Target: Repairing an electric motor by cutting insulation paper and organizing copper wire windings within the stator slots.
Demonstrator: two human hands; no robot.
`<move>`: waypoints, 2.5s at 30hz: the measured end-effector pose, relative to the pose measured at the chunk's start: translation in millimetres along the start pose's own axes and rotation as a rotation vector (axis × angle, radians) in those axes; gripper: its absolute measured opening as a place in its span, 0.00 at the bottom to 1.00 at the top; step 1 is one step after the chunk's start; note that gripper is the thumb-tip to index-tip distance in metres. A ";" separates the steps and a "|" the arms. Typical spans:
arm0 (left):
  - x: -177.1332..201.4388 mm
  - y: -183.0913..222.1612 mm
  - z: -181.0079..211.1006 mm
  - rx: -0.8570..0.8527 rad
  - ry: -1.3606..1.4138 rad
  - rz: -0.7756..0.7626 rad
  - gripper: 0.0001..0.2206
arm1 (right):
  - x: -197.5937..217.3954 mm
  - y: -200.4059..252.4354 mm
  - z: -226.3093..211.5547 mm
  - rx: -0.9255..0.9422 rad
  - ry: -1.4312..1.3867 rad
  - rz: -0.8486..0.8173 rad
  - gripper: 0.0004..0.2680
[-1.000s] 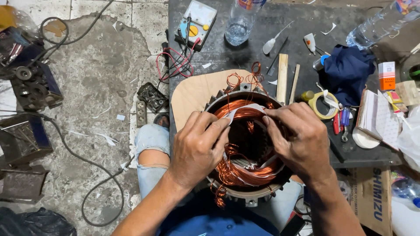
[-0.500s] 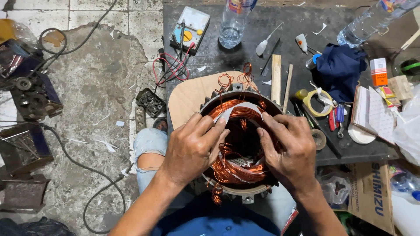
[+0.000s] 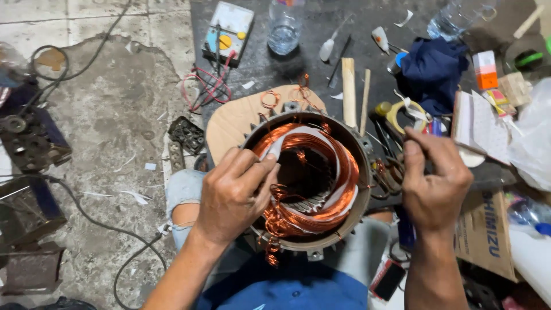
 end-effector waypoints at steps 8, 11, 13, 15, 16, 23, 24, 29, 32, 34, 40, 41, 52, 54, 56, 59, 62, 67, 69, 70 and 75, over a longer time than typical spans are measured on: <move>-4.1 4.6 4.6 0.055 -0.008 -0.070 0.05 | -13.2 74.7 129.5 -0.329 0.235 -0.391 0.08; -6.9 17.6 12.2 0.161 -0.082 -0.099 0.13 | -42.7 102.5 142.9 -0.297 0.187 -0.532 0.10; -10.4 22.4 14.9 0.201 -0.159 -0.081 0.14 | -53.7 111.9 137.4 -0.337 0.230 -0.644 0.12; -9.7 26.3 16.3 0.253 -0.240 -0.053 0.15 | -65.5 117.6 136.9 -0.354 0.283 -0.760 0.15; -9.1 26.4 18.1 0.259 -0.235 -0.057 0.15 | -68.4 119.7 140.1 -0.376 0.314 -0.761 0.13; -9.3 25.0 21.8 0.214 -0.260 -0.042 0.13 | -21.6 79.6 119.8 -0.615 0.382 -0.618 0.14; -9.1 25.6 21.2 0.222 -0.265 -0.037 0.13 | -11.7 81.6 134.0 -0.605 0.380 -0.622 0.14; -11.4 28.5 20.8 0.199 -0.313 -0.016 0.14 | 45.2 56.9 167.4 0.142 0.305 -0.297 0.15; -9.1 26.9 23.1 0.169 -0.321 0.014 0.12 | 50.1 -23.6 101.0 0.418 0.180 -0.440 0.17; -10.0 28.6 22.7 0.153 -0.331 0.028 0.12 | 40.6 -68.5 49.1 0.631 0.268 -0.464 0.12; -7.4 26.9 25.5 0.090 -0.373 0.061 0.09 | 17.4 -135.6 -17.9 1.139 0.709 -0.639 0.10; -6.6 26.3 26.6 0.082 -0.383 0.064 0.09 | 13.6 -141.4 -23.9 1.188 0.765 -0.691 0.07; -10.9 31.2 40.1 0.216 -0.534 0.127 0.11 | 0.7 -160.0 -41.0 1.343 0.894 -0.709 0.07; -12.4 31.9 39.3 0.246 -0.515 0.124 0.11 | -1.4 -162.3 -43.0 1.369 0.886 -0.693 0.06; -14.1 33.3 39.2 0.271 -0.500 0.128 0.12 | -2.7 -163.1 -45.2 1.391 0.915 -0.650 0.09; -15.7 33.7 38.4 0.279 -0.470 0.122 0.11 | -6.1 -165.9 -40.4 1.426 0.911 -0.673 0.04; -14.2 32.7 38.7 0.275 -0.466 0.112 0.11 | -5.6 -170.6 -45.7 1.498 0.877 -0.607 0.05; -14.5 33.1 37.8 0.275 -0.449 0.110 0.12 | -6.8 -170.7 -40.4 1.479 0.896 -0.636 0.08; -14.3 32.7 37.9 0.278 -0.445 0.107 0.12 | -7.3 -170.7 -40.7 1.485 0.891 -0.645 0.09; -13.7 32.3 38.3 0.280 -0.438 0.107 0.11 | -7.6 -170.6 -41.8 1.493 0.896 -0.644 0.10; -12.6 31.4 38.4 0.282 -0.438 0.106 0.11 | -6.6 -171.5 -47.6 1.520 0.875 -0.611 0.07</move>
Point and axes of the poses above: each hand's wrist, its own y-axis away from the middle knuckle, its own x-axis out of the back of the hand, z = x × y, the point moved 1 cm from there along -y, towards the middle knuckle, and after that the axes turned 13 degrees about x, right-handed, at the moved point
